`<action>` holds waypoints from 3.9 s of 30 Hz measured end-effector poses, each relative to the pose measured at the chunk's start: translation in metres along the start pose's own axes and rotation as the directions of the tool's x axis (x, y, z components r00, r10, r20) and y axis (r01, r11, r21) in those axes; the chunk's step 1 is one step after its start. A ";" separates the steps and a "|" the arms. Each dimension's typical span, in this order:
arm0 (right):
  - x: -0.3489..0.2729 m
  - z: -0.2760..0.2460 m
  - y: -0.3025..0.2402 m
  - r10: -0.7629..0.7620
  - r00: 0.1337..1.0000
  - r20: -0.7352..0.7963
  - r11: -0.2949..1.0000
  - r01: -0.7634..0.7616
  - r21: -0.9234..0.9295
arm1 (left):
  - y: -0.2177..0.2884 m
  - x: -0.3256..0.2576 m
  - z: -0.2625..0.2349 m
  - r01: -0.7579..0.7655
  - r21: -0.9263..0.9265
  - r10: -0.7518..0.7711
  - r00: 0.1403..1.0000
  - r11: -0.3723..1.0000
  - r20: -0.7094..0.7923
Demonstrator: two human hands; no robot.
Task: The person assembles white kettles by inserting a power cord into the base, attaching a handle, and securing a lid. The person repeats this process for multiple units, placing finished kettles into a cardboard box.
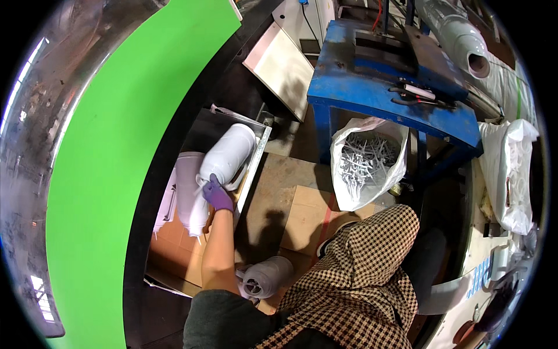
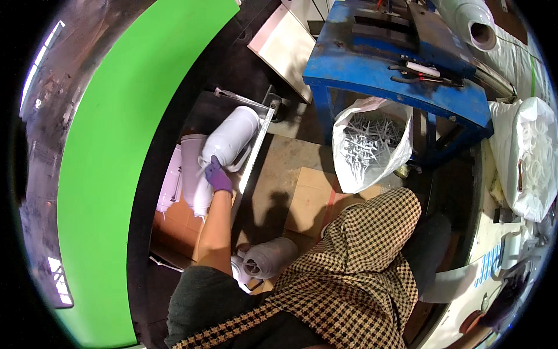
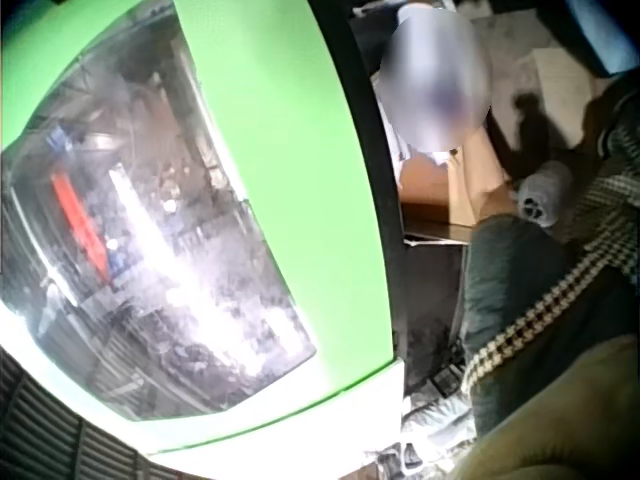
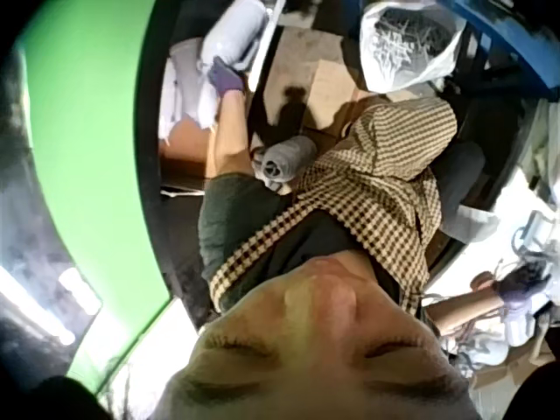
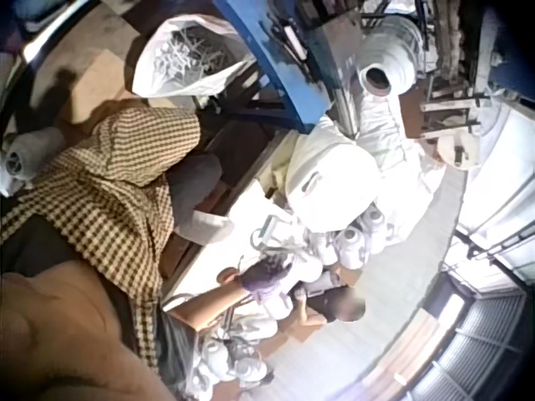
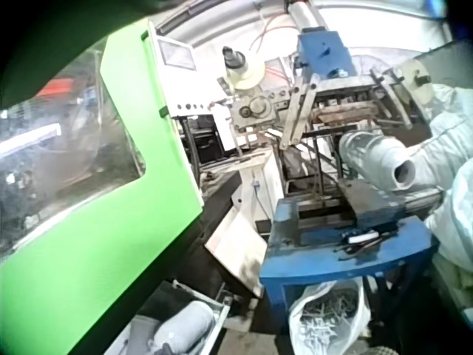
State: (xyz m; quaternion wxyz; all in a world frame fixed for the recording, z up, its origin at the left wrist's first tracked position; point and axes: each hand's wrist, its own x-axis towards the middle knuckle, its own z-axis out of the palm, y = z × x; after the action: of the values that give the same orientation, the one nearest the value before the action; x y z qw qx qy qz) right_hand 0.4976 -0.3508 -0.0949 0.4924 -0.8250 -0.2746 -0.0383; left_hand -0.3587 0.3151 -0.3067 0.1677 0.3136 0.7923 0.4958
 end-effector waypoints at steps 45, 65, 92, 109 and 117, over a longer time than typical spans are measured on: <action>-0.149 0.301 -0.287 -0.142 0.503 0.853 0.910 0.406 -0.088 | 0.266 -0.456 -0.011 -0.618 -0.761 0.871 -0.467 -0.197 0.154; 0.313 0.165 -0.101 -0.312 0.856 0.412 0.233 0.490 -0.840 | 0.263 -0.374 -0.027 -0.734 -0.623 0.911 -0.017 0.269 0.413; -0.136 0.309 -0.313 -0.678 0.500 0.539 0.735 0.466 0.493 | 0.272 -0.408 -0.041 -0.555 -0.821 0.865 -0.338 0.136 0.372; -0.116 0.319 -0.330 -0.443 0.432 0.785 0.832 0.524 0.181 | 0.277 -0.432 -0.055 -0.599 -0.786 0.894 -0.257 0.152 0.368; -0.147 0.329 -0.313 -0.540 0.532 0.652 0.779 0.609 0.148 | 0.269 -0.428 -0.047 -0.603 -0.790 0.891 -0.288 0.115 0.350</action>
State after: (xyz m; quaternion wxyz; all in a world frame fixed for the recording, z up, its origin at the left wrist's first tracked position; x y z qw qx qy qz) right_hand 0.1512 -0.0240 -0.0648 0.2802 -0.6683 -0.6840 0.0837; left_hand 0.0230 0.0838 -0.0650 0.1991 0.9034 0.0990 0.3666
